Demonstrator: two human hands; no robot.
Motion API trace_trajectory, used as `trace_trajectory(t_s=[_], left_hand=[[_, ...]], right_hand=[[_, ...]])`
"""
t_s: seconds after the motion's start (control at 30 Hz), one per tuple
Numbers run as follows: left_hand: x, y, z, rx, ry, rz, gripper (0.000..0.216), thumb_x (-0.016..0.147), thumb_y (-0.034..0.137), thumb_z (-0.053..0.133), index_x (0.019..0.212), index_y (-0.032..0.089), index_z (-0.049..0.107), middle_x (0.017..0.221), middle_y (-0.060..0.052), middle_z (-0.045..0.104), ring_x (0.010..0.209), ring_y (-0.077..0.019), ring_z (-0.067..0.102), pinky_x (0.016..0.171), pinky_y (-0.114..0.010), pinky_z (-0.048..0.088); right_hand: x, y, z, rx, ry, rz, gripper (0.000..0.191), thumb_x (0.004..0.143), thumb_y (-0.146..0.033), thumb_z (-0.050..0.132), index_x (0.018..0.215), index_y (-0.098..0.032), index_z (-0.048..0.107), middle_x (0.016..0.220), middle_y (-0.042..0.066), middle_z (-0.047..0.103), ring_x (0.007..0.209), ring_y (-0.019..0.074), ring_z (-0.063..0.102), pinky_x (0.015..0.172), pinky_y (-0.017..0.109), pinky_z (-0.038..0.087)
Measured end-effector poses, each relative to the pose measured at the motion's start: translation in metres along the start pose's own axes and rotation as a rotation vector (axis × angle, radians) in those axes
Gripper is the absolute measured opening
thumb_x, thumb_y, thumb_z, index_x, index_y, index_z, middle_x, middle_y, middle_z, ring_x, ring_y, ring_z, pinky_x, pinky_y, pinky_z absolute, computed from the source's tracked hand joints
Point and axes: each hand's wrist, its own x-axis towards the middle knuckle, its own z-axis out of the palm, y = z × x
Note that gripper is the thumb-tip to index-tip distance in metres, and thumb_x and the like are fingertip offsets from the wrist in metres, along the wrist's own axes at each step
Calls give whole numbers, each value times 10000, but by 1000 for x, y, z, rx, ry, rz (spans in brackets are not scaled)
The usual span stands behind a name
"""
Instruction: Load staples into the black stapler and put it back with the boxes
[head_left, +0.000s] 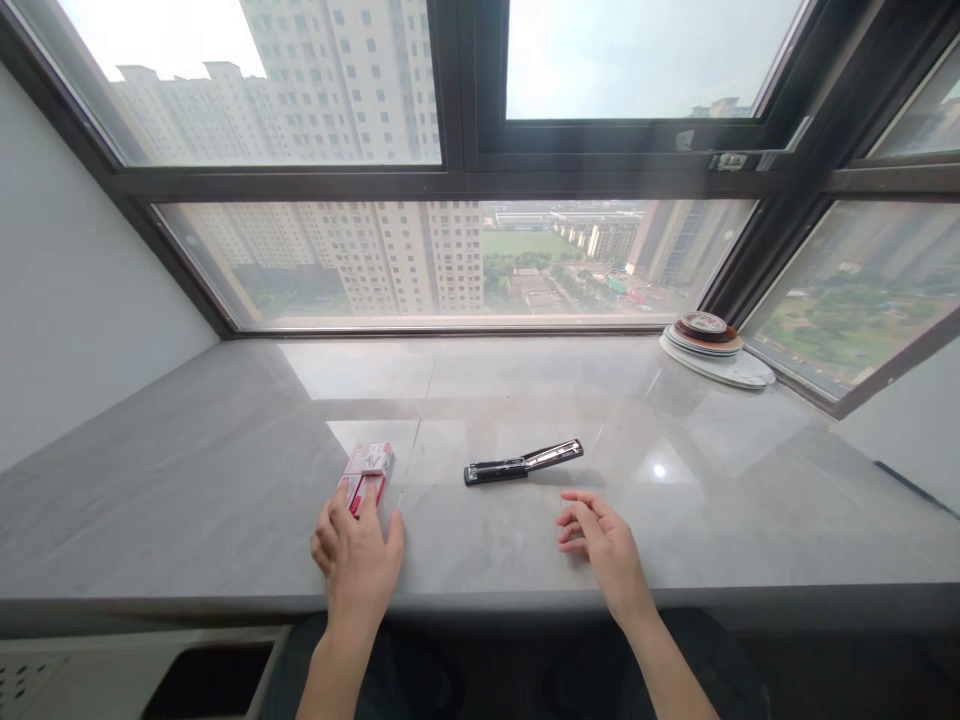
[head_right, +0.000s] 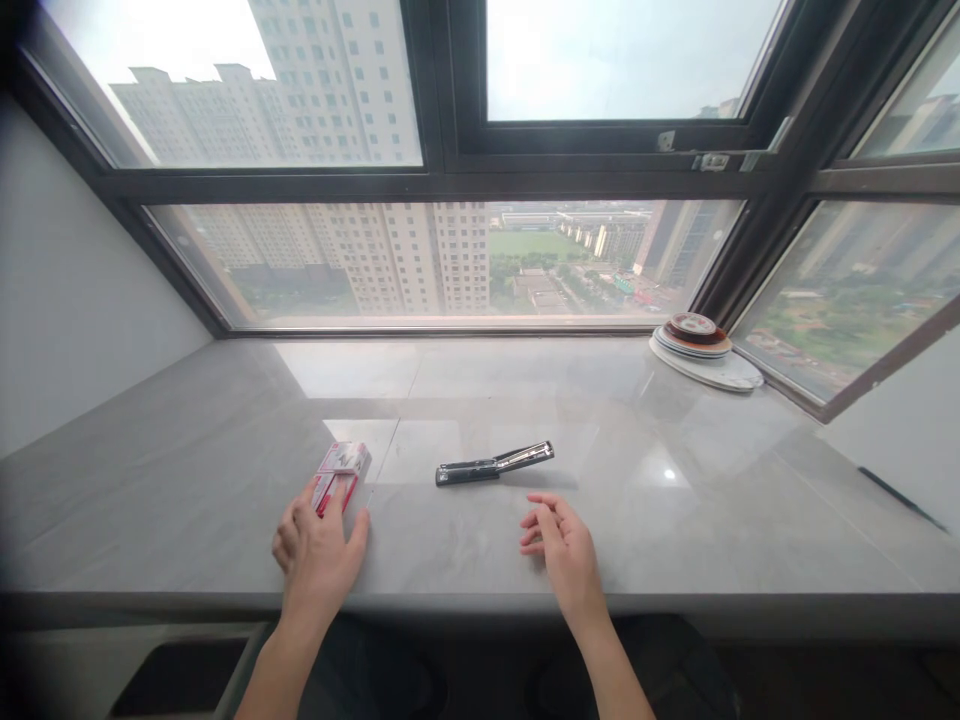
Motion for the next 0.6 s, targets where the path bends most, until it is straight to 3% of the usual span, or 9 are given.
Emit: trace_trajectory(t_s=[0.1, 0.17, 0.27, 0.37, 0.47, 0.6], left_hand=[[-7, -17, -3, -118, -85, 122, 377, 971, 340, 564, 1338, 328, 647, 1485, -97, 484, 1366, -371, 426, 1103, -594, 390], [-11, -16, -5, -299, -207, 265, 316, 975, 314, 569, 1263, 374, 685, 1363, -55, 580, 1273, -303, 523, 1075, -503, 450], [-12, 7, -6, -531, -401, 399, 277, 950, 276, 618, 1210, 341, 689, 1224, -35, 657, 1161, -246, 599, 1020, -411, 501], [-10, 46, -3, -654, -498, 424, 339, 859, 237, 731, 1186, 302, 671, 1132, -28, 698, 1096, -243, 631, 978, -393, 518], [-7, 78, 3, -730, -545, 446, 392, 797, 232, 796, 1162, 299, 670, 1090, -15, 708, 1056, -234, 647, 956, -373, 524], [-2, 88, 7, -725, -576, 491, 447, 777, 264, 830, 1190, 315, 665, 1096, -2, 713, 1058, -237, 641, 957, -374, 518]], right_hand=[[6, 1, 3, -221, -161, 52, 474, 937, -573, 575, 1196, -182, 646, 810, 24, 685, 548, 134, 591, 467, 247, 485], [12, -1, 9, -321, -250, 85, 460, 944, -559, 560, 1197, -184, 645, 795, 16, 699, 465, 101, 533, 434, 226, 412], [17, -9, 21, -362, -407, 167, 441, 980, -550, 482, 1166, -185, 646, 729, 4, 701, 374, 71, 435, 401, 213, 313], [20, -21, 33, -324, -560, 236, 424, 998, -552, 431, 1018, -180, 634, 609, -13, 654, 332, 66, 324, 378, 221, 200], [25, -28, 38, -323, -550, 201, 401, 966, -550, 514, 819, -183, 587, 508, -41, 553, 387, 67, 317, 420, 216, 198], [35, -29, 27, -423, -455, 125, 383, 907, -502, 604, 698, -183, 571, 498, -48, 499, 454, 81, 359, 470, 224, 226]])
